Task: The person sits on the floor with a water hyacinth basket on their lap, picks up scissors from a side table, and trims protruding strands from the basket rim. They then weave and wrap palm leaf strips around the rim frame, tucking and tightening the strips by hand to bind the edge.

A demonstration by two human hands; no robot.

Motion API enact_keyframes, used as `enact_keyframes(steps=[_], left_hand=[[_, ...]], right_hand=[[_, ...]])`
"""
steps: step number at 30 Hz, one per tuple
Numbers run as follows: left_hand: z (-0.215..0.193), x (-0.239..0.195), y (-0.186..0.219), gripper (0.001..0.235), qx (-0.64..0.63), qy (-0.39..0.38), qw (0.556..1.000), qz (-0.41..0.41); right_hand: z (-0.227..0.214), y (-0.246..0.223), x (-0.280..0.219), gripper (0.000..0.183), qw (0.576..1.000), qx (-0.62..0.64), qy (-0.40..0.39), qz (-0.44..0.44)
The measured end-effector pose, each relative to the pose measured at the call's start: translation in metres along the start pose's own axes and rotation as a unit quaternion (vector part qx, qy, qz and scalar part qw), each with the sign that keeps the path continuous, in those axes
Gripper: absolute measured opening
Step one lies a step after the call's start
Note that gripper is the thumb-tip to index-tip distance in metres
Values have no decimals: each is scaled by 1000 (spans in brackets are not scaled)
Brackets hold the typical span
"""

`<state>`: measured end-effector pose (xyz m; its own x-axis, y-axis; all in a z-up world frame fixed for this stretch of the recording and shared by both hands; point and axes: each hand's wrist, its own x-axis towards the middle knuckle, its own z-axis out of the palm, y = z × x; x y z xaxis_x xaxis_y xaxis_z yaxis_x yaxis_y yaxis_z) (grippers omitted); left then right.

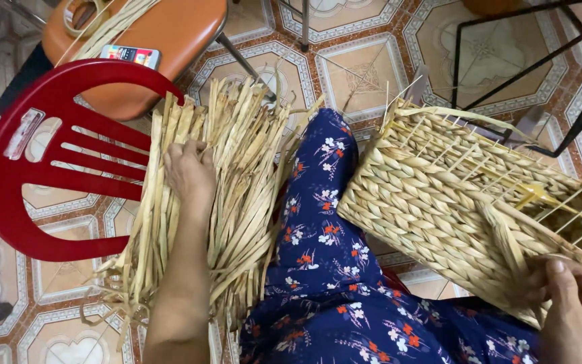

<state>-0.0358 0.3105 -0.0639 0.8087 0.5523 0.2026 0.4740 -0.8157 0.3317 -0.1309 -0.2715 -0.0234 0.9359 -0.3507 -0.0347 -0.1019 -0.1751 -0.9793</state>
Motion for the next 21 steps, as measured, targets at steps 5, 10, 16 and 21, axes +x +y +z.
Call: enact_keyframes(steps=[5, 10, 16, 21], left_hand=[[9, 2, 5, 17, -104, 39, 988, 103], [-25, -14, 65, 21, -371, -127, 918, 60], [-68, -81, 167, 20, -396, -317, 826, 246], [-71, -133, 223, 21, -406, -428, 737, 329]], right_hand=[[20, -35, -7, 16, 997, -49, 57, 24], [38, -41, -15, 15, 998, 18, 22, -56], [107, -98, -17, 39, 984, 134, -116, 2], [90, -72, -12, 28, 965, 246, -80, 36]])
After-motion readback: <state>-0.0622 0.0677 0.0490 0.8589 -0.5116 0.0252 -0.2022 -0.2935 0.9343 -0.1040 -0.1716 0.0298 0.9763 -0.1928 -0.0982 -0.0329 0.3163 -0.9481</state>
